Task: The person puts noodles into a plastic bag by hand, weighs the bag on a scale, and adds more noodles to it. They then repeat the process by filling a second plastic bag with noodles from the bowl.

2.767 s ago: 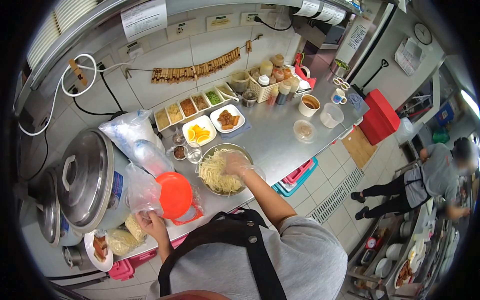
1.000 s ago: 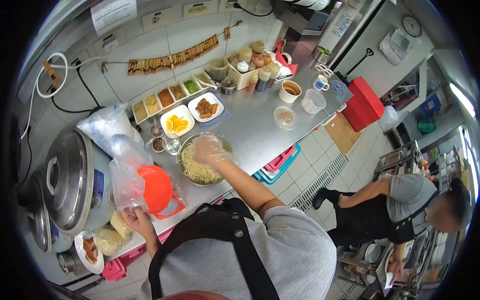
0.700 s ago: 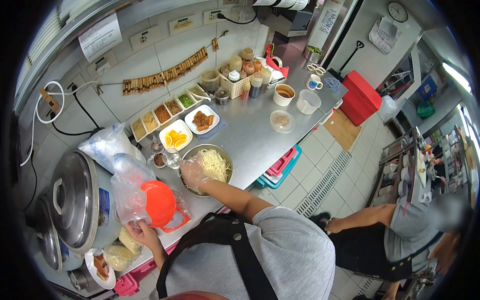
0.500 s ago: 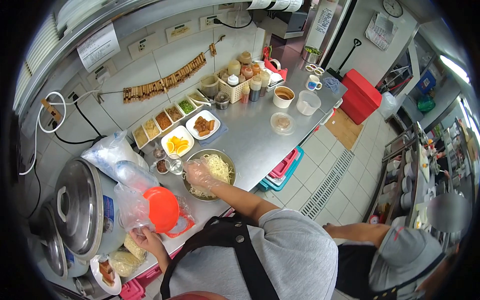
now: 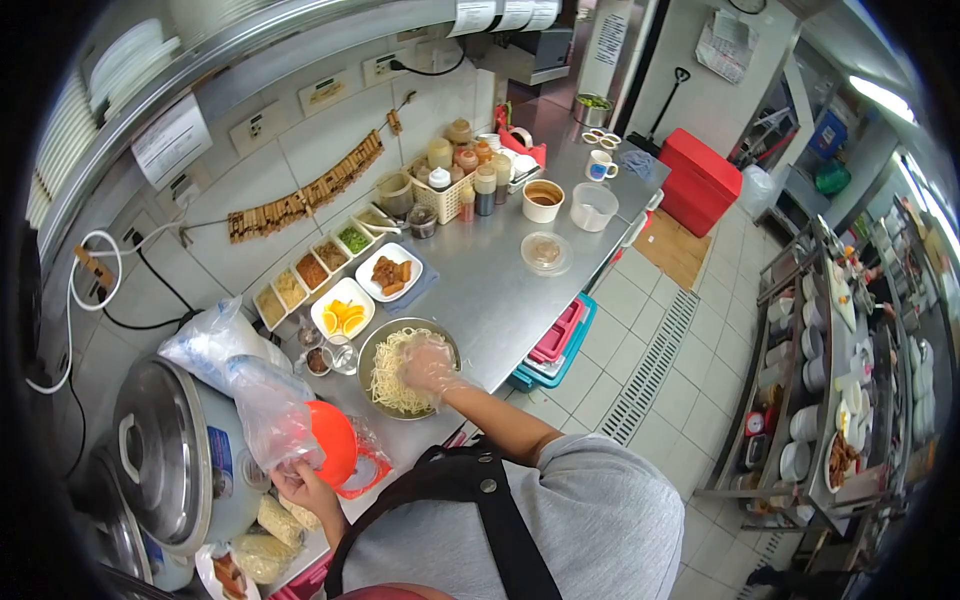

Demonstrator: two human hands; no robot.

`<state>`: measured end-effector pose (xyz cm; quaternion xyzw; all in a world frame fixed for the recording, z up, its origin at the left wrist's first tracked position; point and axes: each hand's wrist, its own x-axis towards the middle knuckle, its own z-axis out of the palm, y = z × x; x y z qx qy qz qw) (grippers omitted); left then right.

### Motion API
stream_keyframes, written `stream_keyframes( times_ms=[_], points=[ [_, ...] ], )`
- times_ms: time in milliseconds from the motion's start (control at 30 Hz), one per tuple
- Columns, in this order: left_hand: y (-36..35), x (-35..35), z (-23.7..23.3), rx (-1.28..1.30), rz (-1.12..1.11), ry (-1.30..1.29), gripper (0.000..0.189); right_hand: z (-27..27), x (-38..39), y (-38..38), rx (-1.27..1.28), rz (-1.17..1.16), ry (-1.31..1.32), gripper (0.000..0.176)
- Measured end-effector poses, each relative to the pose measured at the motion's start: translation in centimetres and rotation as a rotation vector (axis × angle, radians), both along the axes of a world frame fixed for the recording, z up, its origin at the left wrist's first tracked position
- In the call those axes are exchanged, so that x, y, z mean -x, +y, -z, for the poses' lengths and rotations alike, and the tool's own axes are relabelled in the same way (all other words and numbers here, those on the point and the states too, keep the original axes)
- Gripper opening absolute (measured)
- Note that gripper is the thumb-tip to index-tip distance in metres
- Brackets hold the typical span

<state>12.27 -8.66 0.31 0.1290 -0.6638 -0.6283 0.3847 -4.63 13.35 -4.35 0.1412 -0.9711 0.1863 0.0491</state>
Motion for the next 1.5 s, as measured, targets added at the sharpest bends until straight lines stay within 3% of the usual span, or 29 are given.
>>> stream_keyframes(
  times_ms=[67, 167, 333, 400, 500, 600, 667, 733, 833, 900, 1067, 1200, 1267, 1300, 1367, 1433, 1500],
  points=[
    [0.7, 0.3, -0.5, -0.016, 0.028, 0.002, 0.029, -0.2, -0.5, 0.1, 0.042, 0.034, -0.251, 0.022],
    [0.9, 1.2, 0.5, -0.025, 0.127, 0.016, 0.032, 4.1, 1.3, 0.6, 0.128, -0.061, -0.194, 0.023],
    [1.4, 3.4, 2.0, 0.032, 0.114, 0.024, 0.043, -2.8, 0.5, 1.3, 0.293, -0.041, -0.163, 0.022],
    [1.4, 4.2, 2.8, 0.007, 0.109, 0.024, 0.039, -4.3, 0.0, 1.4, 0.493, -0.181, 0.092, 0.02],
    [1.4, 5.0, 3.4, -0.032, 0.203, -0.032, 0.038, -5.5, -0.5, 1.5, 0.623, -0.182, 0.216, 0.017],
    [1.6, 5.9, 3.9, 0.039, 0.256, -0.05, 0.035, -1.1, -0.5, 0.7, 0.47, -0.094, 0.171, 0.019],
    [2.7, 5.9, 2.5, 0.088, 0.248, -0.021, 0.032, 0.0, -2.0, -0.1, 0.284, 0.212, -0.282, 0.015],
    [3.3, 6.1, 2.2, 0.092, 0.251, -0.009, 0.03, 5.0, -1.9, -1.0, 0.238, 0.202, -0.178, 0.015],
    [3.0, 6.2, 1.8, 0.145, 0.263, 0.05, 0.029, 5.0, -0.6, -0.1, 0.186, 0.059, -0.065, 0.016],
    [2.0, 6.1, 2.3, 0.126, 0.221, -0.068, 0.03, 2.6, 0.4, 0.2, 0.186, -0.052, -0.064, 0.015],
    [0.8, 5.9, 3.2, 0.107, 0.178, -0.005, 0.033, -8.0, 0.4, 0.0, 0.329, -0.149, 0.131, 0.011],
    [0.3, 5.4, 2.6, 0.119, 0.208, -0.005, 0.035, -9.1, 0.9, -0.5, 0.512, -0.191, 0.327, 0.009],
    [0.0, 5.1, 2.3, 0.153, 0.225, -0.004, 0.037, -8.4, 0.6, -0.4, 0.266, -0.167, 0.035, 0.015],
    [0.0, 4.9, 2.0, 0.169, 0.227, -0.002, 0.037, -7.6, 0.3, -0.5, 0.267, -0.183, 0.033, 0.015],
    [0.8, 4.4, 0.9, 0.19, 0.151, -0.009, 0.038, -5.0, -0.6, -0.7, 0.018, -0.061, -0.254, 0.025],
    [1.0, 4.0, 0.4, 0.213, 0.066, -0.021, 0.038, -0.5, -0.3, -1.0, 0.021, 0.086, -0.365, 0.032],
    [0.4, 3.6, 1.5, -0.005, 0.069, -0.04, 0.038, 8.5, 2.5, -2.6, 0.33, 0.493, -0.511, 0.035]
  ],
)
